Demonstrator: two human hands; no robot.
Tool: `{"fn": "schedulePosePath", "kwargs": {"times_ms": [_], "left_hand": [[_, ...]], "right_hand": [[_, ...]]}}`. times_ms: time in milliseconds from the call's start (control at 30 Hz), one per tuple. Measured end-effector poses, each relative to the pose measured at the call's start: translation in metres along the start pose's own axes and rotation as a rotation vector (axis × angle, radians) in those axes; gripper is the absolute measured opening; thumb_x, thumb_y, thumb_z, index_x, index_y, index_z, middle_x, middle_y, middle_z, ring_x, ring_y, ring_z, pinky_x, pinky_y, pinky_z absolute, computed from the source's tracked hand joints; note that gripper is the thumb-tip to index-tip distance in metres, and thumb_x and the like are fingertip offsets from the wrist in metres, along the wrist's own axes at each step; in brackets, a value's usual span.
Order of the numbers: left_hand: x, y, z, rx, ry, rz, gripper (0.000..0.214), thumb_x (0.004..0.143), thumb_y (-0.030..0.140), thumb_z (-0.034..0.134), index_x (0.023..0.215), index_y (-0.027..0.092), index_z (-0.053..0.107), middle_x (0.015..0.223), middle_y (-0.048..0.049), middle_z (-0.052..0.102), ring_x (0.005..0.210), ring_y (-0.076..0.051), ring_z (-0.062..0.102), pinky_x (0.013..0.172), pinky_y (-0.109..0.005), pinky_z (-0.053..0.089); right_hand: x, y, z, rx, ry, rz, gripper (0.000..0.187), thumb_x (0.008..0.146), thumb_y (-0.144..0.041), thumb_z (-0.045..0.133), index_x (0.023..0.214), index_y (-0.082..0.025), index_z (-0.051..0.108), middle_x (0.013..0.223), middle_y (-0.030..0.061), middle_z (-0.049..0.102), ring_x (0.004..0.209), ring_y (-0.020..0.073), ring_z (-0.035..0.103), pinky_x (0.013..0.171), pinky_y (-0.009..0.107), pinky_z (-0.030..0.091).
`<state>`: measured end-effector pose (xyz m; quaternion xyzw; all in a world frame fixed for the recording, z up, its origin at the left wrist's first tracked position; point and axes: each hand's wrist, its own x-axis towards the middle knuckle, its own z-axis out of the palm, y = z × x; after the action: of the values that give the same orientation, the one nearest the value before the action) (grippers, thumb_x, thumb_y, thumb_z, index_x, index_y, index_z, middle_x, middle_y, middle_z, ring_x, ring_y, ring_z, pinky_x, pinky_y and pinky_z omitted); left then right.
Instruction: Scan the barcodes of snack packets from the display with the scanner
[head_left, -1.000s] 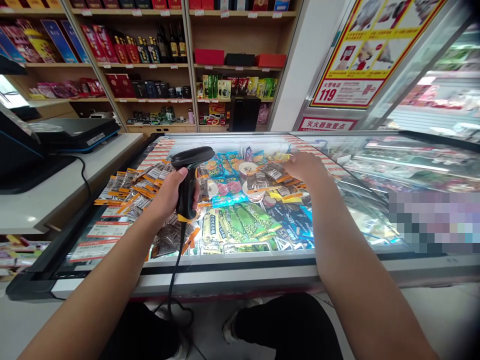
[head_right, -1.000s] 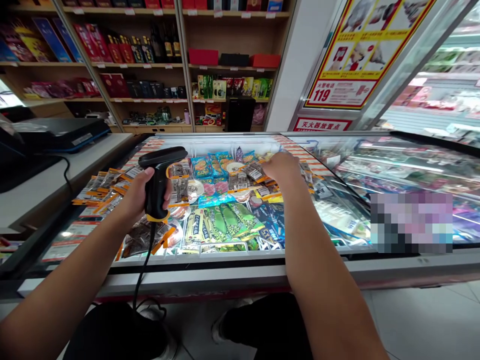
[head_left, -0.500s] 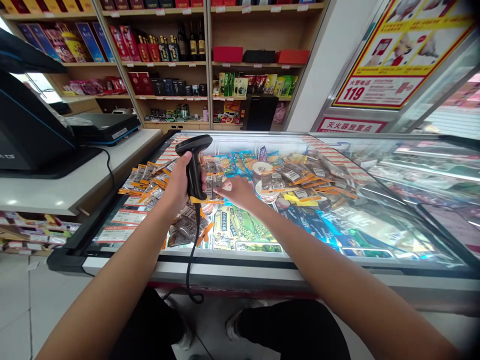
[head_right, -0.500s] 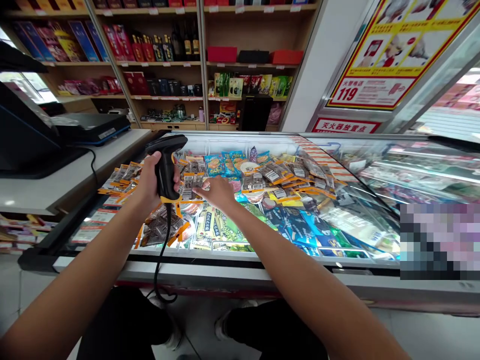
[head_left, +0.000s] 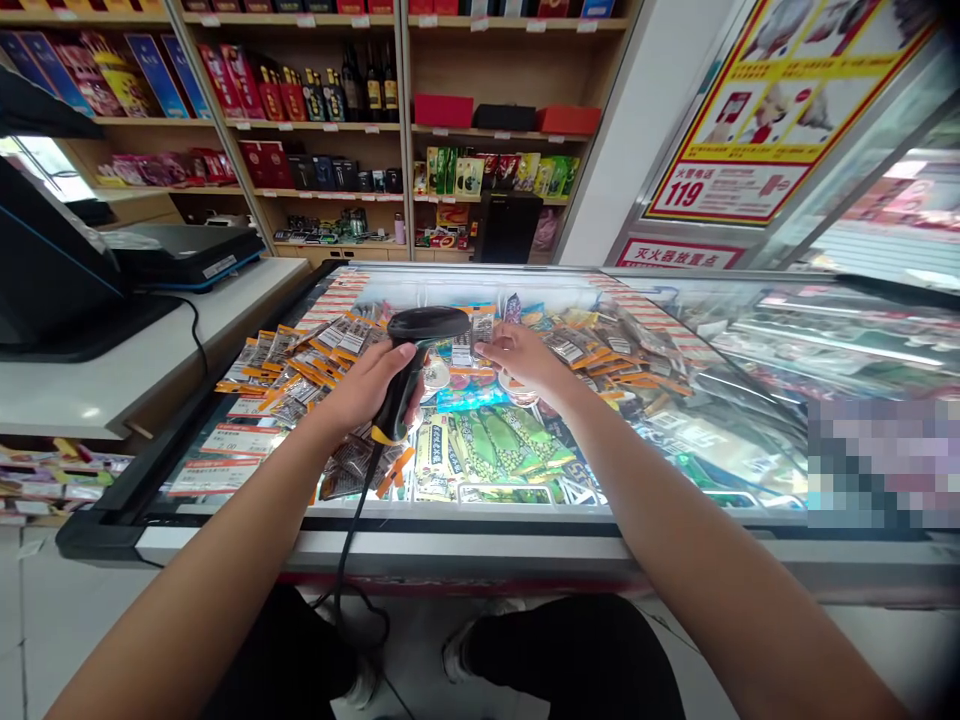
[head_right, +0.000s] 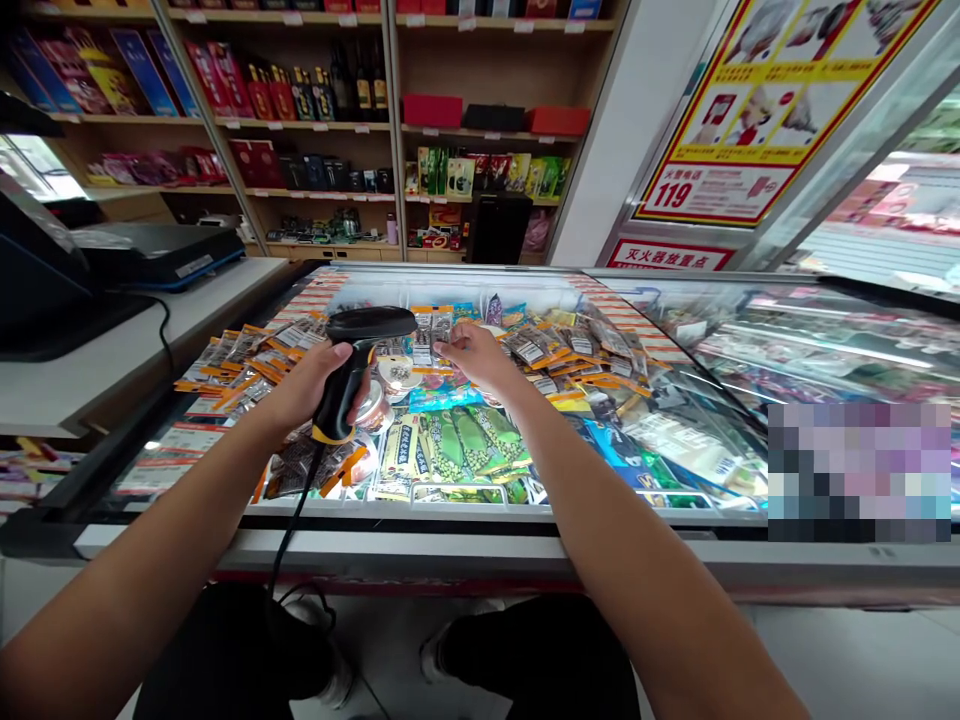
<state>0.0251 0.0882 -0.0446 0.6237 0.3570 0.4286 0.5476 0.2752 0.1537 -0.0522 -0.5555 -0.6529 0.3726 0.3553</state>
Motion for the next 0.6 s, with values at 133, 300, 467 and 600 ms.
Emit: {"fn": "schedulePosePath", "kwargs": {"times_ms": [133, 300, 467, 600], "left_hand": [[0.000, 0.001, 0.001, 0.012, -0.031, -0.004, 0.054, 0.088, 0.074, 0.061, 0.085, 0.021, 0.049, 0.057, -0.0017, 0.065, 0.039, -0.017, 0.061, 0.037, -0.025, 0.048], [0.000, 0.002, 0.001, 0.016, -0.016, -0.020, 0.057, 0.084, 0.076, 0.065, 0.087, 0.021, 0.048, 0.057, -0.0011, 0.065, 0.039, -0.017, 0.060, 0.037, -0.026, 0.048], [0.001, -0.002, 0.001, 0.003, -0.016, -0.024, 0.055, 0.086, 0.075, 0.062, 0.086, 0.021, 0.051, 0.058, -0.0023, 0.065, 0.040, -0.018, 0.061, 0.037, -0.026, 0.048], [0.004, -0.002, 0.000, -0.065, 0.025, -0.006, 0.052, 0.087, 0.072, 0.061, 0.088, 0.020, 0.053, 0.057, -0.0012, 0.064, 0.040, -0.017, 0.059, 0.038, -0.026, 0.047]], "right_hand": [[0.001, 0.001, 0.000, -0.008, -0.010, -0.010, 0.024, 0.098, -0.034, 0.072, 0.084, -0.023, 0.057, 0.085, 0.0046, 0.069, 0.067, 0.0177, 0.060, 0.058, 0.030, 0.042], [0.006, 0.009, -0.004, -0.029, 0.019, -0.057, 0.023, 0.095, -0.037, 0.073, 0.084, -0.022, 0.059, 0.087, 0.0053, 0.069, 0.074, 0.0202, 0.062, 0.064, 0.032, 0.044], [0.009, 0.011, -0.004, -0.012, 0.043, -0.098, 0.029, 0.092, -0.038, 0.075, 0.079, -0.023, 0.054, 0.085, 0.0043, 0.068, 0.074, 0.0197, 0.063, 0.064, 0.031, 0.046], [0.011, 0.004, -0.016, -0.076, 0.060, -0.115, 0.026, 0.093, -0.038, 0.074, 0.081, -0.022, 0.057, 0.088, 0.0065, 0.072, 0.075, 0.0204, 0.066, 0.065, 0.031, 0.048]]}}
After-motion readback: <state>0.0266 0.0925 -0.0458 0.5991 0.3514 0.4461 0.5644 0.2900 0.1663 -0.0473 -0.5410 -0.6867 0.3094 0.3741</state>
